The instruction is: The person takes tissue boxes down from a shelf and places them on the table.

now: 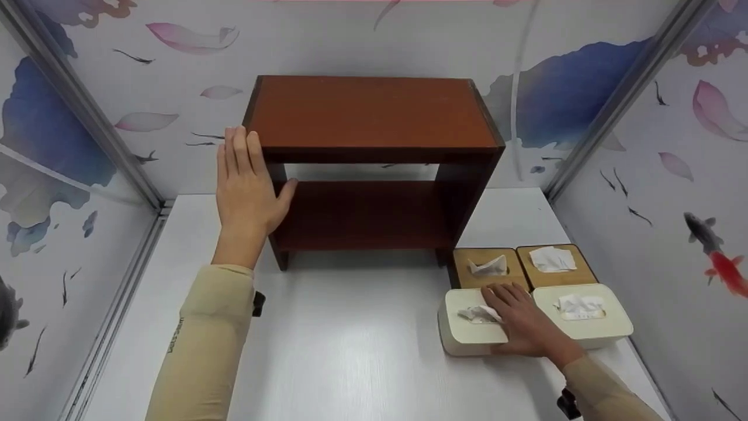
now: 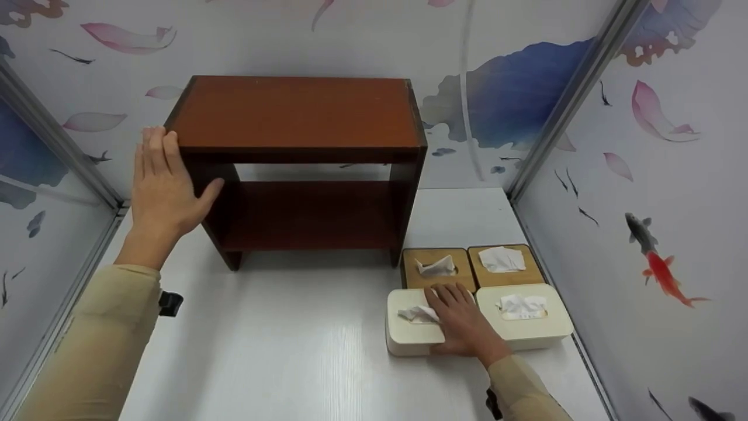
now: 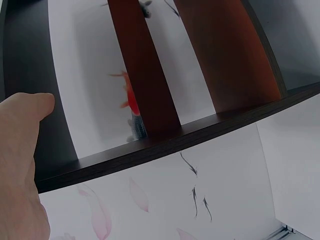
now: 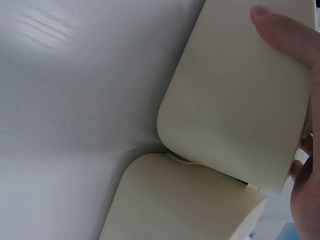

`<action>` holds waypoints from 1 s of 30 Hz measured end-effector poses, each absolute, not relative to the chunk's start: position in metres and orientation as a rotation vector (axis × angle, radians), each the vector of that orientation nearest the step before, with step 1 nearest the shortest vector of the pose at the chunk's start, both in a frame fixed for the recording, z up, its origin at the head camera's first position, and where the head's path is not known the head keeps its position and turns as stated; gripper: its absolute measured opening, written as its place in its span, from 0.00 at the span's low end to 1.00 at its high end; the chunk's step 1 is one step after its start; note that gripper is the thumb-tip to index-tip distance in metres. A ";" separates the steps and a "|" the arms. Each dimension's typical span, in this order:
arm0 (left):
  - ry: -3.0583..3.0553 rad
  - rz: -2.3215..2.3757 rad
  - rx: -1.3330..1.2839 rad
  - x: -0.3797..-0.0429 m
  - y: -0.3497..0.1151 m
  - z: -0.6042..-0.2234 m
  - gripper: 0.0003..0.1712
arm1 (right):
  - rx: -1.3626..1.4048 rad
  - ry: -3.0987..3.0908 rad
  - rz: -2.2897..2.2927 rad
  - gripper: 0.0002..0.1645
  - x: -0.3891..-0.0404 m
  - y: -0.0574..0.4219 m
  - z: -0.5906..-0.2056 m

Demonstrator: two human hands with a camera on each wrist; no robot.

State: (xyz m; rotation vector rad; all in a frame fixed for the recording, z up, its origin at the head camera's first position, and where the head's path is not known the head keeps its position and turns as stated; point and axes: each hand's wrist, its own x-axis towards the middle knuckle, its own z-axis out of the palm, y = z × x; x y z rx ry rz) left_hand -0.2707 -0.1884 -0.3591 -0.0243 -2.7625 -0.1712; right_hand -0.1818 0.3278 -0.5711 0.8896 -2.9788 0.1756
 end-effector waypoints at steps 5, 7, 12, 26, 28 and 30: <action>-2.750 -0.173 -0.027 -0.270 -0.188 -0.359 0.55 | 0.878 -2.996 0.198 0.74 -0.182 0.330 -0.573; -2.743 -0.179 -0.028 -0.270 -0.187 -0.359 0.55 | 0.874 -3.000 0.215 0.74 -0.182 0.331 -0.573; -2.728 -0.193 -0.030 -0.270 -0.188 -0.358 0.55 | 0.862 -3.023 0.216 0.74 -0.182 0.330 -0.572; -2.734 -0.212 -0.041 -0.269 -0.190 -0.358 0.51 | 0.965 -3.058 0.378 0.72 -0.188 0.327 -0.555; -2.722 -0.219 -0.057 -0.269 -0.192 -0.358 0.51 | 0.968 -3.051 0.398 0.70 -0.191 0.324 -0.552; -2.705 -0.223 -0.073 -0.269 -0.194 -0.359 0.50 | 0.959 -3.050 0.413 0.68 -0.195 0.319 -0.549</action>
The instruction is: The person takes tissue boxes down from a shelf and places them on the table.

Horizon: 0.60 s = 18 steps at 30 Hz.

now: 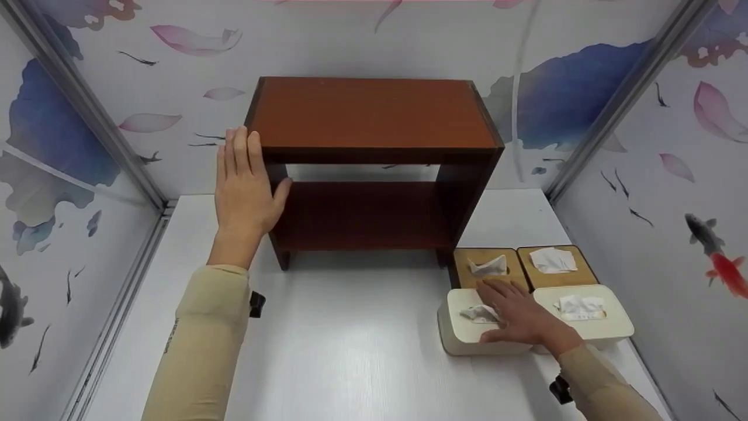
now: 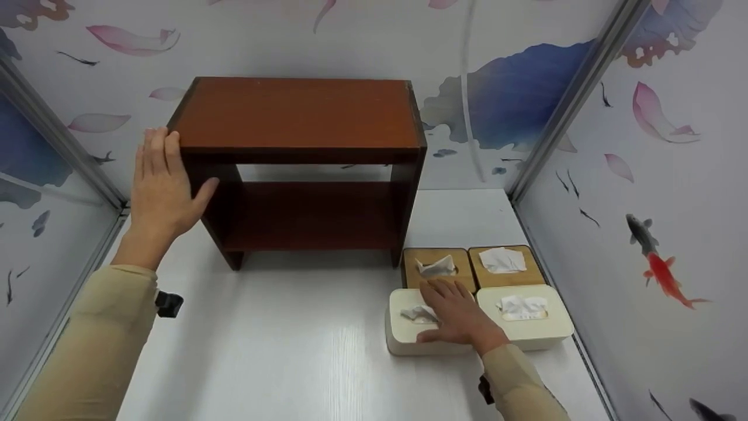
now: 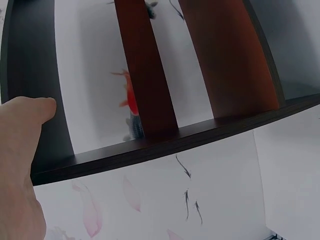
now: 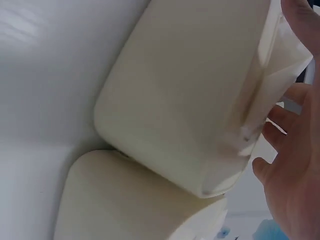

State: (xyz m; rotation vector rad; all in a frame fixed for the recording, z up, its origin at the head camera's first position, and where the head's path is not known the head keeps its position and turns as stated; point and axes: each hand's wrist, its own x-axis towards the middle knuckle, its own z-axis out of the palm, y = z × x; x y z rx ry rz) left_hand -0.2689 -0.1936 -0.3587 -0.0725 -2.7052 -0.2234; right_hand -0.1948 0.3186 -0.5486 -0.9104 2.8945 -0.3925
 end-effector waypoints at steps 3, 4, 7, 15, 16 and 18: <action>-2.679 -0.243 -0.085 -0.268 -0.198 -0.360 0.49 | -0.901 2.897 -0.418 0.65 -0.202 0.309 -0.543; -2.671 -0.253 -0.089 -0.268 -0.199 -0.361 0.49 | -0.895 2.893 -0.431 0.64 -0.204 0.306 -0.540; -2.640 -0.281 -0.093 -0.266 -0.200 -0.364 0.49 | -0.876 2.875 -0.473 0.60 -0.211 0.295 -0.533; -2.505 -0.311 -0.097 -0.250 -0.193 -0.400 0.48 | -0.873 2.862 -0.510 0.55 -0.222 0.254 -0.530; -2.496 -0.317 -0.109 -0.246 -0.189 -0.408 0.47 | -0.890 2.873 -0.508 0.54 -0.223 0.248 -0.530; -2.513 -0.326 -0.139 -0.237 -0.182 -0.428 0.45 | -0.939 2.910 -0.482 0.54 -0.226 0.234 -0.529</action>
